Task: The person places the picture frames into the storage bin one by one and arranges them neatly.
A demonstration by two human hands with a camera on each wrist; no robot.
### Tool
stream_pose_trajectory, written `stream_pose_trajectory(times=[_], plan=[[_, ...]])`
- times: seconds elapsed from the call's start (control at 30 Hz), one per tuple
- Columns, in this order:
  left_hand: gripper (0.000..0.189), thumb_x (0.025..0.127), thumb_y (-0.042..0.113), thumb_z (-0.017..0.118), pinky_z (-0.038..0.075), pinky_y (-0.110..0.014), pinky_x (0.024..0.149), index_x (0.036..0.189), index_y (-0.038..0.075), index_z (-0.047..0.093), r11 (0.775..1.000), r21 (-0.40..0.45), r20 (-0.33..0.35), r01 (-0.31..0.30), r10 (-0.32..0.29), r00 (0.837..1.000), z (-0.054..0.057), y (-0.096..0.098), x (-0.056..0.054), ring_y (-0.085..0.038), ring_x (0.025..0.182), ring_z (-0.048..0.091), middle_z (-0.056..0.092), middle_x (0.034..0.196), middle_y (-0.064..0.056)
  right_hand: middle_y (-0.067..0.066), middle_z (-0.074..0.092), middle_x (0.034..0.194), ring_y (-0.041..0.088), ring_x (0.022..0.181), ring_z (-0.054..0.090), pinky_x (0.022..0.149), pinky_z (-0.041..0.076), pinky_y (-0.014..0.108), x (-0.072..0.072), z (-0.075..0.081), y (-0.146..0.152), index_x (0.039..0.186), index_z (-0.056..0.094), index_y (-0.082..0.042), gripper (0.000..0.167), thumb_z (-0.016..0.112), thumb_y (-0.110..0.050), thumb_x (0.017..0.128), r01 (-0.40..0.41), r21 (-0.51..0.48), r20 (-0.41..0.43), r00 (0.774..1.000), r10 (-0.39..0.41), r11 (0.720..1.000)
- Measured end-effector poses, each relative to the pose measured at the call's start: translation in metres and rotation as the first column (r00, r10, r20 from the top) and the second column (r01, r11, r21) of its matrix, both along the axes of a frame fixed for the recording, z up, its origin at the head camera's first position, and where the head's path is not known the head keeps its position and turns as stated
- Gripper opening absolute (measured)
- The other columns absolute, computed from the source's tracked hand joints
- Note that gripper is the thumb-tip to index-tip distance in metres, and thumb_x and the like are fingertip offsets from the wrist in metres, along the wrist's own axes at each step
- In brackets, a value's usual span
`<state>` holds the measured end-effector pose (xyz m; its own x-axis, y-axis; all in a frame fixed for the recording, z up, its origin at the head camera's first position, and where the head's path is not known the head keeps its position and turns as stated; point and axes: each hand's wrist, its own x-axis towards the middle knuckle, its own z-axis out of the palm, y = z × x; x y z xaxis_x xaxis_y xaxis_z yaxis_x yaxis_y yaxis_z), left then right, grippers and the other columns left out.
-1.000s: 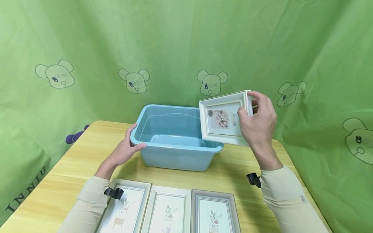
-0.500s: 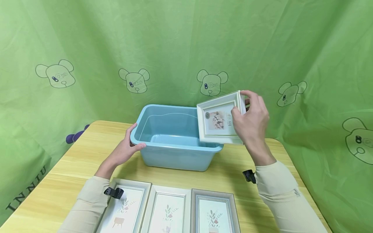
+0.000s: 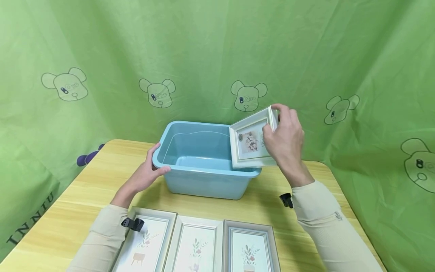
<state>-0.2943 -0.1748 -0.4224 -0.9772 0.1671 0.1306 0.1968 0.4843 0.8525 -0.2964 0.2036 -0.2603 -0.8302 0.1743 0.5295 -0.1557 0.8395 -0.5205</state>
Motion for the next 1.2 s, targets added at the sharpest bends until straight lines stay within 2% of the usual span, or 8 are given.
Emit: stream_pose_trajectory(times=[0.2,0.43,0.73,0.93,1.2], plan=[[0.101,0.081,0.056,0.07,0.034,-0.055,0.114,0.154,0.038,0.001,1.0,0.005,0.001,0.001,-0.001,1.0,0.001,0.0,0.0,-0.035,0.139,0.04,0.039,0.15,-0.024,0.022,0.054,0.117,0.037,0.095,0.052,0.075,0.053,0.052,-0.008,0.0,-0.004,0.146,0.039,-0.012,0.063,0.055,-0.006,0.086,-0.016,0.051,0.071,0.997,0.012,0.999],[0.102,0.081,0.056,0.07,0.034,-0.055,0.114,0.154,0.035,0.002,1.0,0.002,-0.004,0.004,-0.004,1.0,0.0,0.001,-0.001,-0.035,0.139,0.04,0.039,0.151,-0.023,0.023,0.053,0.112,0.037,0.087,0.053,0.069,0.052,0.05,-0.014,-0.005,-0.009,0.143,0.041,-0.008,0.059,0.054,-0.004,0.086,-0.035,0.09,0.076,0.997,0.028,0.995],[0.103,0.081,0.057,0.07,0.031,-0.055,0.115,0.154,0.036,0.001,1.0,-0.002,-0.001,-0.001,0.001,1.0,0.001,0.0,-0.001,-0.034,0.141,0.038,0.037,0.152,-0.022,0.023,0.052,0.112,0.036,0.086,0.052,0.068,0.052,0.049,-0.02,-0.009,-0.011,0.143,0.041,-0.007,0.059,0.053,-0.005,0.085,-0.034,0.098,0.087,0.996,0.026,0.995],[0.103,0.081,0.057,0.07,0.032,-0.055,0.115,0.154,0.035,0.001,1.0,-0.007,-0.004,-0.005,0.005,1.0,0.001,-0.001,0.001,-0.034,0.14,0.038,0.039,0.151,-0.022,0.023,0.052,0.113,0.036,0.082,0.052,0.063,0.052,0.045,-0.027,-0.012,-0.011,0.144,0.039,-0.009,0.061,0.054,-0.007,0.086,-0.026,0.099,0.14,0.99,0.012,0.995],[0.102,0.081,0.058,0.069,0.033,-0.056,0.114,0.154,0.037,0.001,1.0,-0.004,-0.007,-0.001,0.001,1.0,0.001,0.0,0.001,-0.034,0.139,0.04,0.04,0.151,-0.022,0.024,0.052,0.116,0.036,0.086,0.052,0.065,0.051,0.045,-0.034,-0.015,-0.011,0.145,0.039,-0.01,0.061,0.055,-0.007,0.085,-0.024,0.098,0.161,0.987,0.008,0.995]])
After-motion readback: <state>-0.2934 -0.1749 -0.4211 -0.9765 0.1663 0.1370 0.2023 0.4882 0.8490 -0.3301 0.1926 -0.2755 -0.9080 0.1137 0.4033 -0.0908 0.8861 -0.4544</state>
